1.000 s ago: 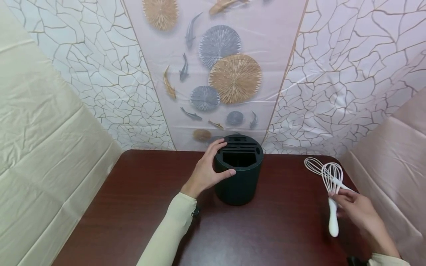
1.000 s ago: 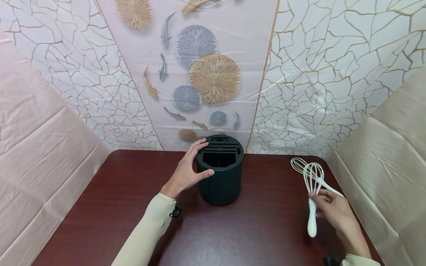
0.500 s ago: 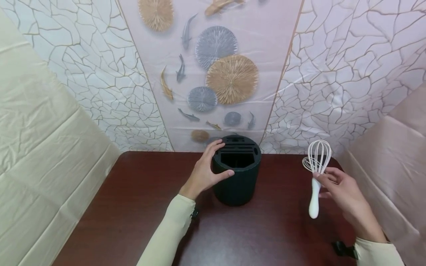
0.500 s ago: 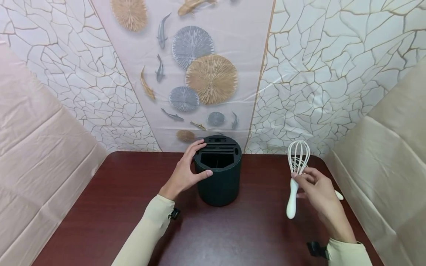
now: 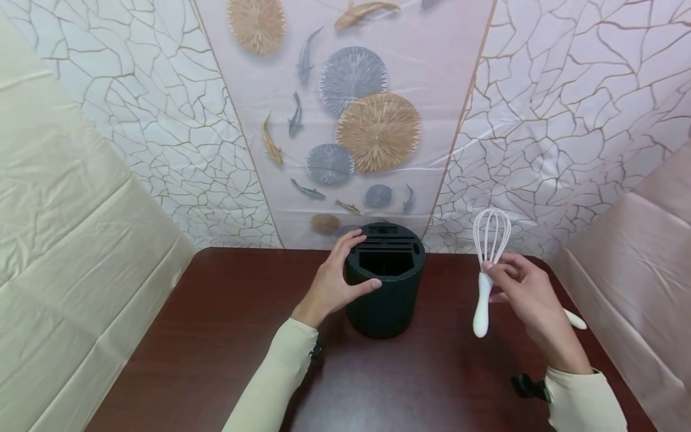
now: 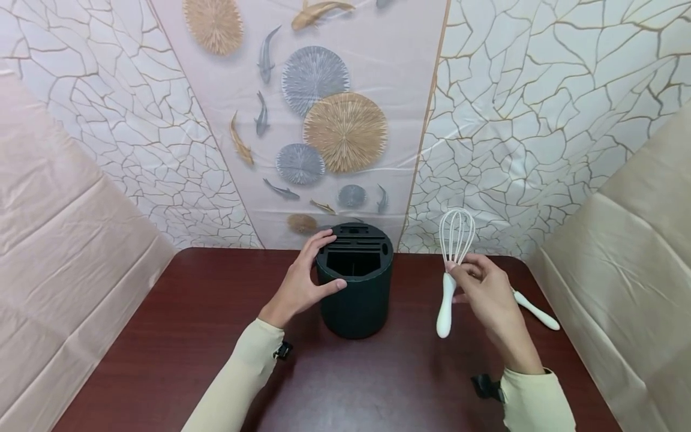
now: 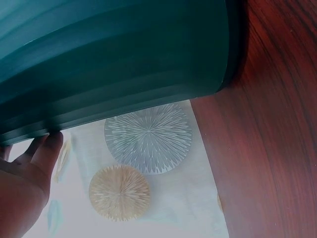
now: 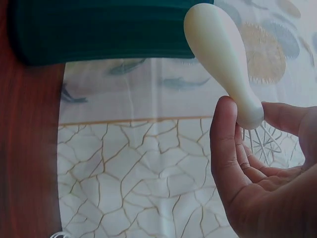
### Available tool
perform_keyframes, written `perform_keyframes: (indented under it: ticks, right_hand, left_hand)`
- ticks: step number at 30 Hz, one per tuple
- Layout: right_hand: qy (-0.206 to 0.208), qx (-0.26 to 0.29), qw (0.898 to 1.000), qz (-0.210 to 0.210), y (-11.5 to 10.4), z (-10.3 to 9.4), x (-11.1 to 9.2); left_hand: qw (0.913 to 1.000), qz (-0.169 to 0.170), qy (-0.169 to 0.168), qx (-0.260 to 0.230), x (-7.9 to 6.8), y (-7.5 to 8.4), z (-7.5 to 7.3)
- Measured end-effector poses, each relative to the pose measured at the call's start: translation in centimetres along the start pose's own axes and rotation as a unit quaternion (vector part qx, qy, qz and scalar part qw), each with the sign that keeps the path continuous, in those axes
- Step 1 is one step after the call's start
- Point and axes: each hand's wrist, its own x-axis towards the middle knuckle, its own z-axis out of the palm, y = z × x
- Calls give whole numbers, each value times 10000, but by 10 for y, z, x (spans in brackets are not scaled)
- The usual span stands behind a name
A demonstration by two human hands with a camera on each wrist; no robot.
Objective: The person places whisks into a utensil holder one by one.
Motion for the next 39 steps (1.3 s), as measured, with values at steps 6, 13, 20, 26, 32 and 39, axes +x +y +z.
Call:
perform_keyframes:
  ticks: [6,13,20,26,32,39]
  right_hand:
    - [-13,-194,9997,-155,-8,9,3]
    - [25,-319,9992,-259,-21,16,8]
    - [-14,-270,9990,-363,-37,28,10]
    - [-87,28,9986,-524,-56,42,14]
    - [-34,321,9965,-767,-77,58,19]
    - [-64,650,9922,-1065,-97,77,26]
  left_hand:
    - [9999,-105,-38,0,-3,0,0]
    - [9999,-133,-39,10,-2,0,-2]
    - [9996,-198,-127,168,0,1,-2]
    - [9994,-12,-130,329,1,0,-1]
    - [9993,90,-83,365,2,0,-1]
    - [9995,24,-61,318,1,1,0]
